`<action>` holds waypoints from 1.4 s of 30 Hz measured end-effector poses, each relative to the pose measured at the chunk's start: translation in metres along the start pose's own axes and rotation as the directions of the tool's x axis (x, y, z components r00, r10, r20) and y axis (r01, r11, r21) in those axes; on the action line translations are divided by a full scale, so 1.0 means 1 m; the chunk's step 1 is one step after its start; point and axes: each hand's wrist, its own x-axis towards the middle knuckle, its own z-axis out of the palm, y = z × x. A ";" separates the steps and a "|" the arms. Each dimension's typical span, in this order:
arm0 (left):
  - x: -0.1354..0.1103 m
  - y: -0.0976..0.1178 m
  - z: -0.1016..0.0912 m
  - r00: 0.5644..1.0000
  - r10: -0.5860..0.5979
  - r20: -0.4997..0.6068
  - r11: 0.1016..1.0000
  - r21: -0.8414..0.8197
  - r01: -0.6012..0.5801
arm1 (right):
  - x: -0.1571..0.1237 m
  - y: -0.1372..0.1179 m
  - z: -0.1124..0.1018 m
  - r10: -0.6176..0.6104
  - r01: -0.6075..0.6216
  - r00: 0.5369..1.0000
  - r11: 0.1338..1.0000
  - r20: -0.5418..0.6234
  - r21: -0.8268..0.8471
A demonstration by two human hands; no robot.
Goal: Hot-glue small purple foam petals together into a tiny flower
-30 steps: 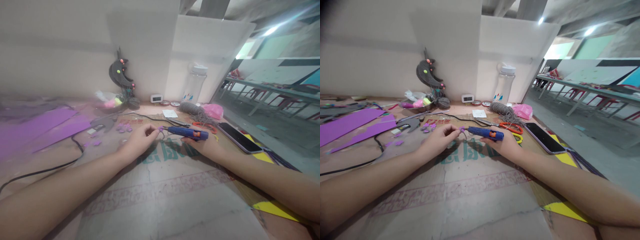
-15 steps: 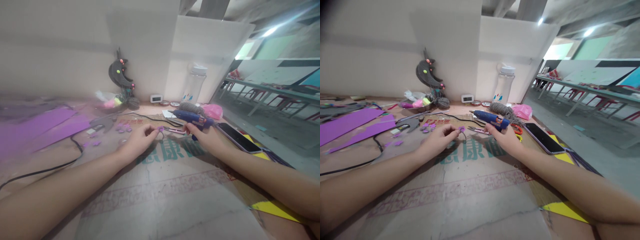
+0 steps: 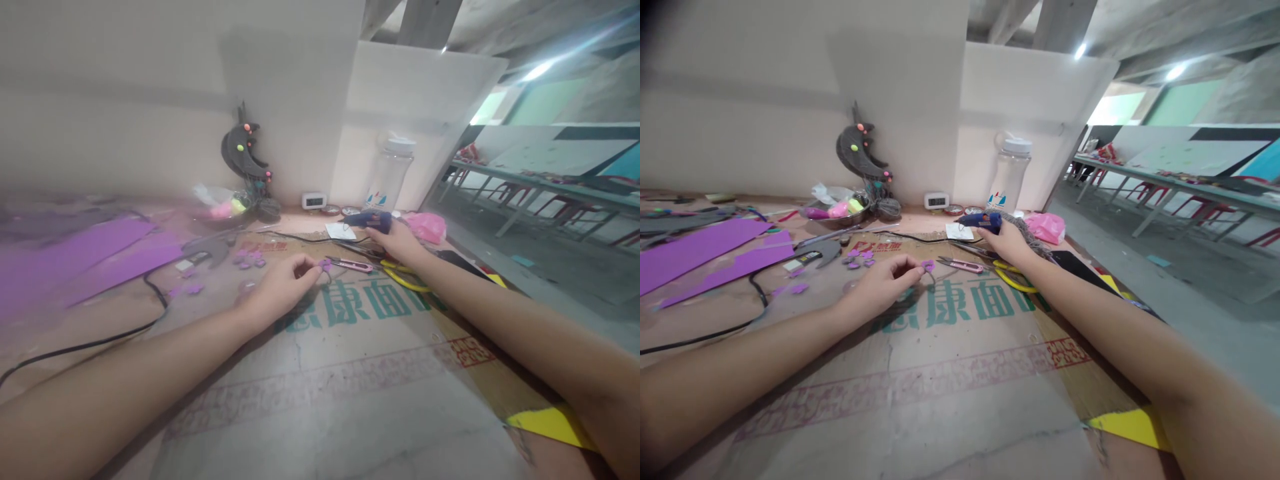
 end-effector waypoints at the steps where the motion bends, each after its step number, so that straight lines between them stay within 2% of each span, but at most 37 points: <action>1: 0.000 0.000 0.000 1.000 -0.004 -0.003 1.000 0.001 0.004 | 0.005 0.004 0.003 0.007 -0.006 1.000 1.000 0.021 -0.029; 7: 0.000 0.001 -0.001 1.000 0.007 -0.001 1.000 0.005 -0.007 | 0.013 0.014 0.008 -0.012 0.022 0.993 0.996 0.115 -0.082; 12: 0.000 -0.001 0.000 1.000 0.012 0.002 1.000 0.008 -0.012 | 0.008 0.016 0.007 -0.036 0.041 0.994 0.998 0.106 -0.044; 14: 0.001 -0.001 0.000 1.000 0.009 0.004 1.000 0.007 -0.009 | 0.009 0.017 0.005 -0.027 0.026 0.999 0.999 0.034 0.035; 16: 0.000 -0.001 0.001 1.000 0.008 0.006 1.000 -0.002 -0.008 | 0.009 0.014 0.001 -0.015 0.034 0.991 0.989 -0.135 0.143; 18: 0.000 -0.002 0.001 1.000 0.007 0.003 1.000 -0.019 -0.007 | 0.003 0.005 -0.004 -0.047 0.117 0.942 0.974 -0.332 0.193; 19: 0.000 -0.002 0.001 1.000 0.005 0.003 1.000 -0.028 -0.005 | -0.002 -0.003 -0.007 -0.093 0.177 0.912 0.968 -0.400 0.177; 20: 0.000 -0.001 0.001 1.000 0.004 0.002 0.999 -0.035 -0.003 | -0.010 -0.012 -0.008 -0.140 0.222 0.902 0.962 -0.409 0.160; 22: 0.000 -0.001 0.001 1.000 0.004 -0.001 0.999 -0.039 -0.004 | -0.029 -0.032 -0.008 -0.170 0.239 0.942 0.946 -0.289 0.221; 24: 0.000 -0.001 0.001 1.000 0.019 -0.013 0.999 -0.036 -0.020 | -0.049 -0.052 -0.001 -0.171 0.199 0.979 0.905 -0.107 0.376; 25: 0.001 0.000 0.001 0.999 0.027 -0.021 0.999 -0.035 -0.028 | -0.058 -0.059 0.004 -0.179 0.148 0.983 0.881 0.028 0.449; 27: 0.001 0.001 0.000 0.999 0.033 -0.033 0.998 -0.043 -0.034 | -0.073 -0.069 0.014 -0.160 0.007 0.959 0.839 0.234 0.545; 29: 0.001 0.003 -0.001 0.999 0.037 -0.039 0.998 -0.058 -0.039 | -0.081 -0.073 0.022 -0.146 -0.093 0.922 0.816 0.360 0.570; 32: 0.001 0.005 -0.003 0.998 0.053 -0.041 0.996 -0.065 -0.055 | -0.085 -0.076 0.025 -0.140 -0.161 0.892 0.789 0.429 0.592; 37: 0.001 0.005 -0.003 0.997 0.061 -0.043 0.997 -0.047 -0.063 | -0.083 -0.080 0.020 -0.082 -0.283 0.852 0.759 0.517 0.587; 40: 0.001 0.004 -0.003 0.997 0.060 -0.040 0.997 -0.045 -0.062 | -0.081 -0.077 0.019 -0.092 -0.268 0.836 0.792 0.542 0.548; 42: 0.001 0.004 -0.003 0.998 0.058 -0.037 0.997 -0.048 -0.059 | -0.080 -0.073 0.020 -0.115 -0.203 0.857 0.821 0.502 0.534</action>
